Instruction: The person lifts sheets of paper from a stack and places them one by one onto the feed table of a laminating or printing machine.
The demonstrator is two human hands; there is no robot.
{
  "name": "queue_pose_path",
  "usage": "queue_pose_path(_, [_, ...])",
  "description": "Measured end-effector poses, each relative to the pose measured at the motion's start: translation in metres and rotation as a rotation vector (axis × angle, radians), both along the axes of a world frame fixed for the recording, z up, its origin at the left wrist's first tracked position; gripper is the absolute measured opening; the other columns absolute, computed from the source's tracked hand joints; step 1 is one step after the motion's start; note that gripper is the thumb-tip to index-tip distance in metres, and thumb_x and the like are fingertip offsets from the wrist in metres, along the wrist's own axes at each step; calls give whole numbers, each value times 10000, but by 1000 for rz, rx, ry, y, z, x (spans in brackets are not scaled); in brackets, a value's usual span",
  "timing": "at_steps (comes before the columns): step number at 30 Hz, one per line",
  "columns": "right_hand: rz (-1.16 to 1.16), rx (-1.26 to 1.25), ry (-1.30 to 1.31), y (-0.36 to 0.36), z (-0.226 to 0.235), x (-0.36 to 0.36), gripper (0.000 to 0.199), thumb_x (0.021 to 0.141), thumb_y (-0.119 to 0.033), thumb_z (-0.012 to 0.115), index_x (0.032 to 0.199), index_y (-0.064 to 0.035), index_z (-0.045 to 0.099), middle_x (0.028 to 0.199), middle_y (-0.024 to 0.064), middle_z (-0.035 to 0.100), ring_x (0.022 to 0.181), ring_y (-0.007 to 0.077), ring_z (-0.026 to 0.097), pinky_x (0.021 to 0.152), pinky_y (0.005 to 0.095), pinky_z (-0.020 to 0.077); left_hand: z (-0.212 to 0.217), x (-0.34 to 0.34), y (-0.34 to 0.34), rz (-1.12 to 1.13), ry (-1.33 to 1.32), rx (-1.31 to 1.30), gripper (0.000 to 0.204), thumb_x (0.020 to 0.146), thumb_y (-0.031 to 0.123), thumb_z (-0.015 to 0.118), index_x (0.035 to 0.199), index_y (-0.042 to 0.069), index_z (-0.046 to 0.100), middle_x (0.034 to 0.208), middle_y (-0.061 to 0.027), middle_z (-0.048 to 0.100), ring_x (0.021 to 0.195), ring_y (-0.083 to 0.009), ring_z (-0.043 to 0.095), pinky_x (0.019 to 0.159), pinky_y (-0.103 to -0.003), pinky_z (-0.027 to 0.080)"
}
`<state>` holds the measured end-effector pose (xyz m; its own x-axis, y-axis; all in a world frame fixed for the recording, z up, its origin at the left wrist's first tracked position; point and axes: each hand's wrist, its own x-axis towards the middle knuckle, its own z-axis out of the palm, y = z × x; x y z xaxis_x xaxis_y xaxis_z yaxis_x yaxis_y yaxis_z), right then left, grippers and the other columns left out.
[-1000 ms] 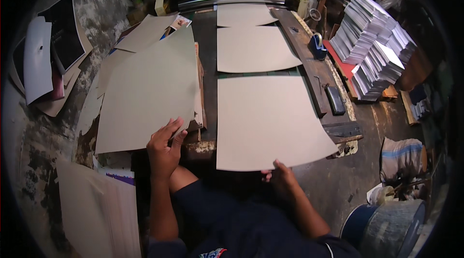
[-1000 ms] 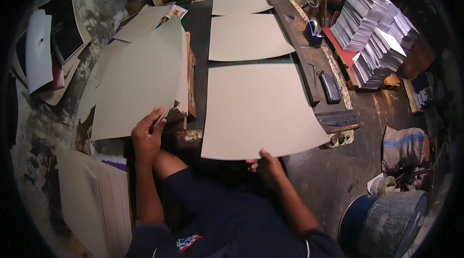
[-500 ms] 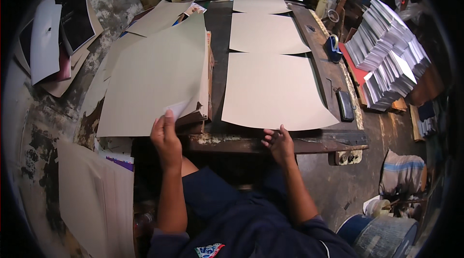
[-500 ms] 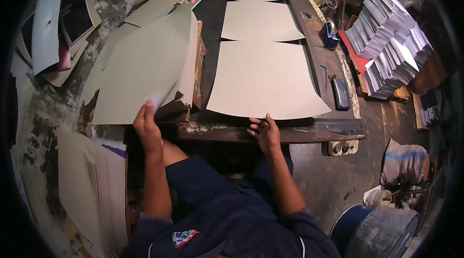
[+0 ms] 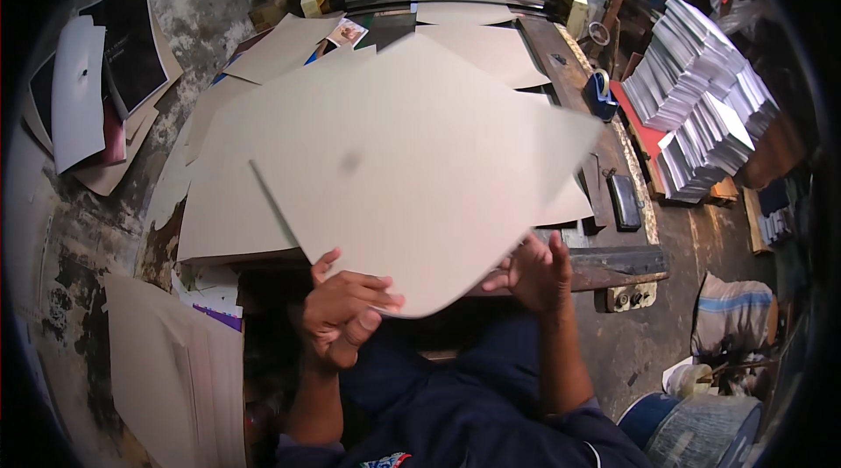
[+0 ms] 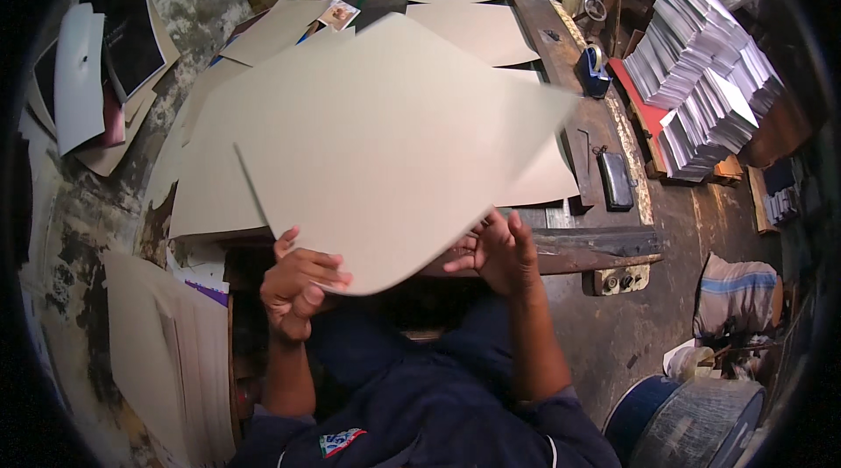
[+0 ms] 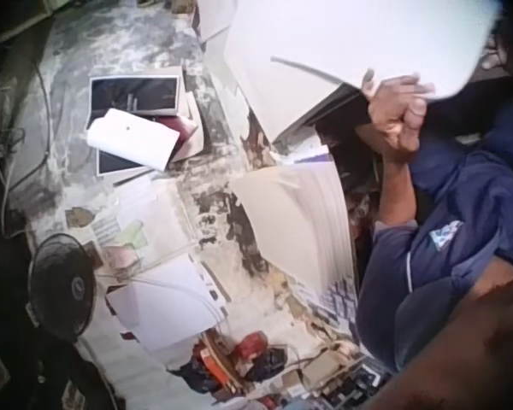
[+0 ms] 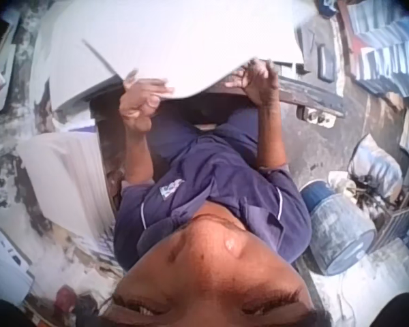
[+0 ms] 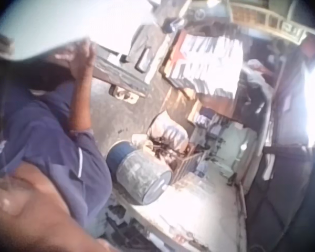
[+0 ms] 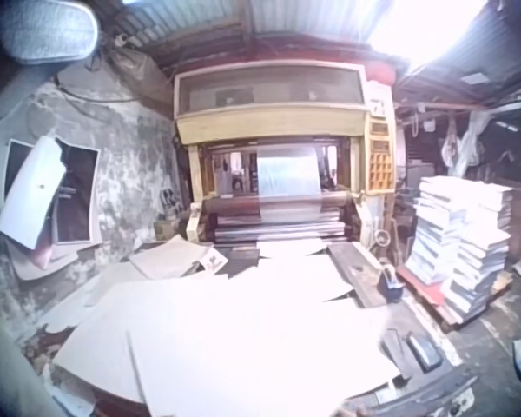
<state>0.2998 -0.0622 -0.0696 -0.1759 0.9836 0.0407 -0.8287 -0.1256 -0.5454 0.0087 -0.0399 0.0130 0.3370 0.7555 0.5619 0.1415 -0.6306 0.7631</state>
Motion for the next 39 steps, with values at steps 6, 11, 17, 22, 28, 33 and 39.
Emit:
queue_pose_path(6, [-287, -364, -311, -40, -21, 16, 464, 923, -302, 557, 1109, 123, 562, 867, 223, 658, 722, 335, 670, 562, 433, 584, -2, 12, 20, -321, 38, -59, 195, 795, 238, 620, 721, 103, 740, 800, -14, 742, 921, -206, 696, 1114, -460, 178])
queue_pose_path(11, [-239, -351, -177, -94, -42, 22, 472, 941, -285, 525, 1171, 127, 526, 976, 234, 666, 777, 344, 686, 597, 443, 608, -12, 29, 29, -585, 101, -134, 117, 788, 188, 656, 767, 122, 750, 837, -2, 745, 988, -202, 688, 1129, -472, 133])
queue_pose_path(17, [-239, -483, -125, -123, -61, 1, 499, 927, -275, 545, 1273, 74, 463, 1098, 221, 623, 909, 317, 669, 635, 432, 612, -47, 28, 33, -573, 57, -407, 263, 741, 259, 585, 733, 49, 743, 788, -76, 739, 944, -245, 698, 1134, -455, 153])
queue_pose_path(22, [-98, -388, -120, -169, -77, -20, 559, 862, -227, 660, 1297, 51, 444, 1129, 210, 603, 1015, 343, 629, 795, 498, 572, -78, 15, 30, -515, -99, -564, 336, 769, 304, 558, 712, 22, 730, 734, -110, 723, 908, -283, 702, 1127, -455, 189])
queue_pose_path(28, [78, -456, -149, -178, -103, -27, 448, 897, -204, 619, 1233, 66, 494, 1045, 246, 620, 899, 290, 636, 766, 466, 563, -93, 7, 32, -517, -352, -635, 365, 825, 300, 531, 742, 2, 723, 781, -131, 723, 908, -281, 688, 1126, -449, 173])
queue_pose_path(33, [8, -615, -370, -157, -117, -41, 402, 945, -230, 557, 1220, 55, 493, 978, 258, 610, 794, 266, 619, 769, 477, 553, -86, 10, 32, -534, -386, -575, 364, 845, 284, 522, 737, 1, 723, 791, -133, 724, 916, -276, 689, 1123, -447, 180])
queue_pose_path(39, [-133, -652, -391, -115, -144, -30, 376, 940, -233, 570, 1207, 27, 522, 1051, 229, 611, 927, 286, 604, 846, 491, 517, -74, 14, 28, -516, -428, -525, 369, 864, 277, 513, 740, 3, 727, 797, -136, 726, 914, -277, 689, 1119, -451, 191])
